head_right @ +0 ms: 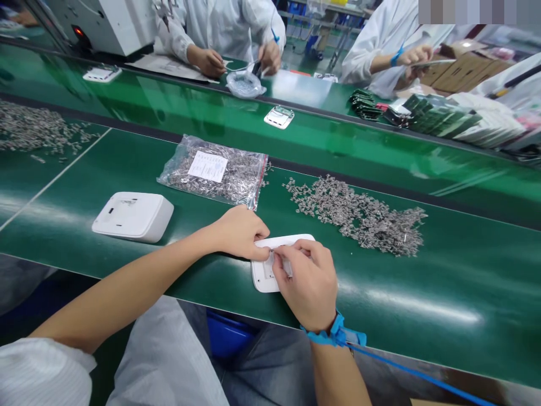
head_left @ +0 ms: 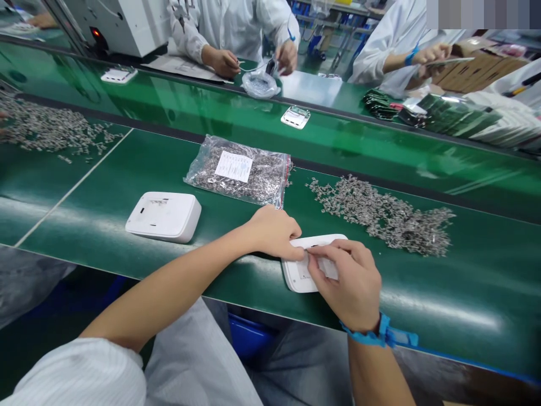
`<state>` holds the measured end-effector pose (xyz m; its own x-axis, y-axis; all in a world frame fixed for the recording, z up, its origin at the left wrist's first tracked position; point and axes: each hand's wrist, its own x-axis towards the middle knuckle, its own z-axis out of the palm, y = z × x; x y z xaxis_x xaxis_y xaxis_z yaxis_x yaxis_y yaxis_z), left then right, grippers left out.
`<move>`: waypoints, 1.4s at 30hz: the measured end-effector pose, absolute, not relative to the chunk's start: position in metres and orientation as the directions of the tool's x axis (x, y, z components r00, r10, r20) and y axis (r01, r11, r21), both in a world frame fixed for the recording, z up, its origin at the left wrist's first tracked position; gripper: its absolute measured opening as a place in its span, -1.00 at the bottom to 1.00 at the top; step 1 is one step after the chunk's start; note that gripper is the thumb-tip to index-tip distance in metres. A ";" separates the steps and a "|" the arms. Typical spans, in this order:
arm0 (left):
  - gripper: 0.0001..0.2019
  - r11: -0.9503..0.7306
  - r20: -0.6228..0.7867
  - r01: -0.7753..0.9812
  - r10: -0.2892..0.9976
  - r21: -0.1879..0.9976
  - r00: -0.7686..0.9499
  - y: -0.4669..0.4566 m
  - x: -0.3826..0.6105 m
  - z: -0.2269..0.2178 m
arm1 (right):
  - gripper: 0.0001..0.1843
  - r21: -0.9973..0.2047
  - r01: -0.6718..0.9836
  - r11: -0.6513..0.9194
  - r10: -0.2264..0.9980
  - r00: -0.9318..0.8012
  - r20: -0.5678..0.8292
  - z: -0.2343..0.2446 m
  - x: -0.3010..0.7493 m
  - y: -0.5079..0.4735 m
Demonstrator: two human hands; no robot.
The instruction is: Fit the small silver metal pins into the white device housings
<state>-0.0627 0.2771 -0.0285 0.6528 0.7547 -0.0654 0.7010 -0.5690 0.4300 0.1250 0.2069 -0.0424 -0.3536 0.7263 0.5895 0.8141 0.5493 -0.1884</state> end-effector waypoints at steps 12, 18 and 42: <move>-0.62 -0.573 -0.060 0.696 0.752 0.433 0.656 0.278 -0.063 -0.027 | -0.84 -0.097 0.702 0.705 0.630 -0.558 0.540 -0.035 0.128 0.211; -0.63 -0.579 -0.048 0.719 0.766 0.385 0.642 0.273 -0.059 -0.027 | -0.81 -0.071 0.626 0.777 0.582 -0.670 0.462 -0.030 0.130 0.214; -0.66 -0.751 0.216 0.660 0.649 0.028 0.729 0.264 -0.068 -0.037 | -0.71 -0.658 0.606 0.446 0.537 0.407 0.739 -0.046 0.193 0.284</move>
